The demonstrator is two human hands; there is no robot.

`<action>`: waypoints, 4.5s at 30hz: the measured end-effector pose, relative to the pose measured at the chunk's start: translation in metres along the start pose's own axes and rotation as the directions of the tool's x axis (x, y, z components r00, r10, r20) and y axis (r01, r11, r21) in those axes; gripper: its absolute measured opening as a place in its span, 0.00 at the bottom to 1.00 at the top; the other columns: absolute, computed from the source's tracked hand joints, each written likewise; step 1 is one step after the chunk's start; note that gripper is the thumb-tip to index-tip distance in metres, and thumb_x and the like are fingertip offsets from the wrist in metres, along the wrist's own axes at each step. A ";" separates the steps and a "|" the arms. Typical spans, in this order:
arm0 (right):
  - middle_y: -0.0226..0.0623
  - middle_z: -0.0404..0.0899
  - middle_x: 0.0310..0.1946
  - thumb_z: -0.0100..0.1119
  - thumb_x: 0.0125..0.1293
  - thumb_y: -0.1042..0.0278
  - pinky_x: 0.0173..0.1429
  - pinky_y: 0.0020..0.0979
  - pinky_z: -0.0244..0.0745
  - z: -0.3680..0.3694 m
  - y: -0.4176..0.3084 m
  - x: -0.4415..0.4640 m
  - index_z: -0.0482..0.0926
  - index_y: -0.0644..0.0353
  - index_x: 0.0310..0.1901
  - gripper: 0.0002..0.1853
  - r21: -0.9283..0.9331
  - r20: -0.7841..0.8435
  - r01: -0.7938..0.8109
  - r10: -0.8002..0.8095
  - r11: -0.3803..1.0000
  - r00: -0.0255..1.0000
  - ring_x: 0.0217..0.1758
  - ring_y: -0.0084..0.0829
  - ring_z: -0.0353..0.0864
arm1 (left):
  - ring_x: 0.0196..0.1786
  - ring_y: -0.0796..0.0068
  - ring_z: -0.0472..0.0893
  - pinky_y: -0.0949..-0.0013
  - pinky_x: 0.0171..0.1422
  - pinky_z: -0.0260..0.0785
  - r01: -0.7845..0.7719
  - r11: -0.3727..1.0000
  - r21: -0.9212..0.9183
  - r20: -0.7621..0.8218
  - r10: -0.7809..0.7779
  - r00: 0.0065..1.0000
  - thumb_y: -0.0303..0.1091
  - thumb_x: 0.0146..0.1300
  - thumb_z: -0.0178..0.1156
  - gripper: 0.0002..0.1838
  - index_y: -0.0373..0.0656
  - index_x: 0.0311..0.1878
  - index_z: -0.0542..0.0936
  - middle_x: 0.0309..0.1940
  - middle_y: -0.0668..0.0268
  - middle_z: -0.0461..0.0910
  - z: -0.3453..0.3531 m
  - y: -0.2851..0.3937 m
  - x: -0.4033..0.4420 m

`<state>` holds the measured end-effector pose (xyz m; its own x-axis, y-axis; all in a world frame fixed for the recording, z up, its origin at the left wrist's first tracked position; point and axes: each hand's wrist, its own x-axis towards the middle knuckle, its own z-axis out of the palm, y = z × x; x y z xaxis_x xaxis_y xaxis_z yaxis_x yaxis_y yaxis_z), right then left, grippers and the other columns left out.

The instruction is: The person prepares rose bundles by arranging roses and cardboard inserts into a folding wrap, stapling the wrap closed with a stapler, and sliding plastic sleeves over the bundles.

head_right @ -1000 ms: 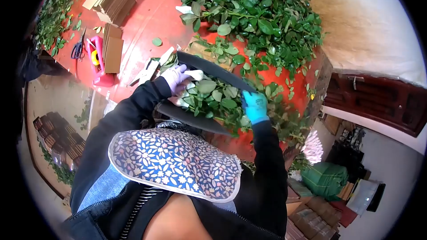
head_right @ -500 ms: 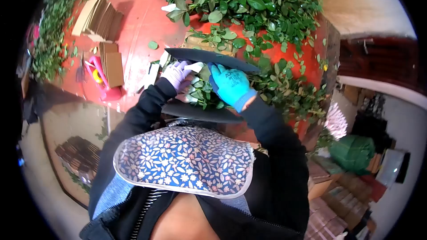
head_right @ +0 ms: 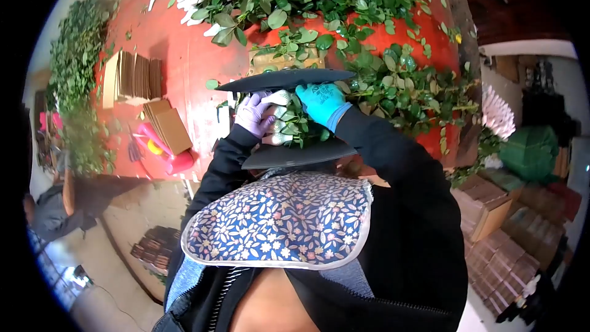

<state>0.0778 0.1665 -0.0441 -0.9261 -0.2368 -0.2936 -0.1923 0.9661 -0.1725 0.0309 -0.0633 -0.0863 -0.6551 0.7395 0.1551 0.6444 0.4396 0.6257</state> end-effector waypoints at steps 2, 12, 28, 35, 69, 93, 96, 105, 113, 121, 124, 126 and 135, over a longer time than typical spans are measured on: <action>0.46 0.78 0.46 0.57 0.60 0.65 0.47 0.44 0.77 0.013 0.004 0.001 0.74 0.58 0.50 0.17 -0.013 -0.059 0.003 -0.004 1.000 0.998 0.47 0.46 0.80 | 0.53 0.51 0.74 0.56 0.59 0.68 -0.051 0.996 -0.080 -0.118 0.042 0.992 0.35 0.54 0.69 0.25 0.40 0.55 0.76 0.49 0.54 0.74 0.003 -0.009 -0.004; 0.38 0.77 0.45 0.55 0.62 0.64 0.45 0.40 0.78 0.024 0.010 -0.004 0.75 0.52 0.55 0.19 -0.064 -0.154 0.016 -0.026 0.998 0.988 0.44 0.40 0.80 | 0.39 0.74 0.77 0.70 0.48 0.71 0.305 0.790 -0.531 -0.035 -0.380 0.924 0.34 0.61 0.68 0.15 0.37 0.42 0.74 0.38 0.63 0.76 0.024 -0.014 -0.004; 0.36 0.73 0.53 0.60 0.59 0.64 0.41 0.43 0.77 0.062 0.026 0.000 0.74 0.49 0.59 0.24 0.024 -0.172 0.015 -0.011 1.000 0.985 0.39 0.43 0.80 | 0.29 0.74 0.75 0.68 0.38 0.70 0.352 0.746 -0.565 -0.165 -0.520 0.838 0.28 0.61 0.64 0.05 0.42 0.36 0.77 0.24 0.69 0.74 0.008 -0.103 -0.066; 0.38 0.72 0.54 0.59 0.60 0.61 0.44 0.42 0.74 0.068 0.022 -0.002 0.72 0.49 0.60 0.24 0.057 -0.256 0.003 0.011 0.998 0.967 0.39 0.41 0.79 | 0.34 0.78 0.78 0.74 0.41 0.69 0.362 0.519 -0.774 -0.021 -0.594 0.805 0.27 0.65 0.57 0.07 0.39 0.44 0.76 0.35 0.65 0.80 0.049 -0.103 -0.047; 0.32 0.72 0.60 0.56 0.63 0.60 0.41 0.38 0.75 0.098 0.033 -0.001 0.74 0.47 0.61 0.23 0.101 -0.483 0.113 -0.050 0.988 0.874 0.37 0.38 0.79 | 0.31 0.80 0.78 0.73 0.37 0.71 0.617 0.571 -0.541 0.196 -0.628 0.753 0.36 0.72 0.55 0.12 0.37 0.44 0.81 0.25 0.68 0.78 -0.033 -0.107 -0.107; 0.42 0.73 0.60 0.59 0.62 0.62 0.55 0.44 0.75 0.032 0.022 -0.006 0.72 0.52 0.63 0.26 0.217 -0.182 0.059 -0.019 0.974 0.983 0.54 0.47 0.78 | 0.33 0.65 0.83 0.65 0.38 0.74 0.852 0.340 0.398 0.529 -0.844 0.090 0.35 0.67 0.56 0.11 0.39 0.44 0.81 0.28 0.61 0.82 -0.075 -0.039 -0.366; 0.44 0.76 0.57 0.58 0.65 0.62 0.53 0.44 0.75 -0.037 0.008 -0.028 0.74 0.55 0.59 0.21 0.149 -0.175 0.178 -0.151 0.973 0.973 0.53 0.46 0.79 | 0.34 0.63 0.83 0.64 0.39 0.75 0.659 0.492 0.569 0.596 -0.799 0.083 0.37 0.67 0.56 0.12 0.40 0.45 0.81 0.29 0.59 0.83 -0.053 -0.077 -0.395; 0.46 0.83 0.34 0.54 0.66 0.55 0.41 0.45 0.76 -0.021 -0.024 -0.005 0.81 0.57 0.45 0.15 0.202 0.305 0.403 -0.449 0.892 0.840 0.36 0.49 0.82 | 0.45 0.53 0.82 0.61 0.51 0.74 0.444 0.796 -0.410 0.222 -0.385 0.896 0.39 0.66 0.59 0.14 0.42 0.51 0.80 0.41 0.55 0.84 -0.033 -0.006 -0.105; 0.51 0.83 0.40 0.50 0.67 0.56 0.50 0.46 0.76 -0.012 -0.027 0.001 0.79 0.55 0.55 0.20 0.322 0.442 0.330 -0.450 0.887 0.776 0.43 0.52 0.82 | 0.39 0.54 0.81 0.59 0.44 0.72 0.475 0.847 -0.238 0.477 -0.324 0.817 0.43 0.62 0.64 0.13 0.43 0.40 0.80 0.32 0.56 0.81 0.009 -0.018 -0.065; 0.49 0.82 0.33 0.52 0.67 0.55 0.40 0.48 0.75 0.025 -0.034 0.004 0.80 0.56 0.40 0.14 0.303 0.347 0.337 -0.433 0.891 0.832 0.35 0.51 0.82 | 0.36 0.54 0.80 0.60 0.40 0.72 0.312 0.890 -0.333 0.235 -0.243 0.941 0.34 0.59 0.62 0.05 0.45 0.37 0.79 0.29 0.58 0.79 0.010 -0.010 -0.072; 0.47 0.82 0.33 0.53 0.65 0.57 0.39 0.48 0.75 0.032 -0.033 0.003 0.81 0.55 0.38 0.12 0.296 0.424 0.287 -0.394 0.911 0.815 0.35 0.49 0.82 | 0.35 0.52 0.78 0.58 0.39 0.70 0.198 0.935 -0.296 0.094 -0.178 0.980 0.31 0.60 0.61 0.04 0.44 0.34 0.77 0.27 0.58 0.76 -0.005 -0.011 -0.072; 0.46 0.82 0.31 0.53 0.63 0.59 0.38 0.47 0.75 0.045 -0.031 -0.004 0.81 0.55 0.36 0.11 0.214 0.394 0.358 -0.416 0.909 0.820 0.34 0.47 0.82 | 0.35 0.50 0.77 0.55 0.37 0.69 0.203 0.928 -0.312 0.049 -0.197 0.979 0.31 0.60 0.60 0.04 0.43 0.34 0.76 0.26 0.56 0.74 -0.016 -0.020 -0.078; 0.44 0.83 0.28 0.53 0.61 0.62 0.36 0.48 0.76 0.031 -0.042 -0.002 0.82 0.55 0.31 0.10 0.091 0.406 0.397 -0.398 0.913 0.822 0.31 0.47 0.83 | 0.34 0.54 0.80 0.56 0.37 0.73 0.672 0.704 0.232 0.439 -0.692 0.573 0.37 0.56 0.63 0.08 0.44 0.31 0.79 0.26 0.56 0.79 -0.103 -0.014 -0.225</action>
<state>0.0977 0.1236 -0.0658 -0.5532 -0.6215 -0.5547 -0.5142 0.7787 -0.3596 0.1291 -0.2885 -0.0517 -0.6479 0.3435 -0.6798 0.1047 0.9242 0.3672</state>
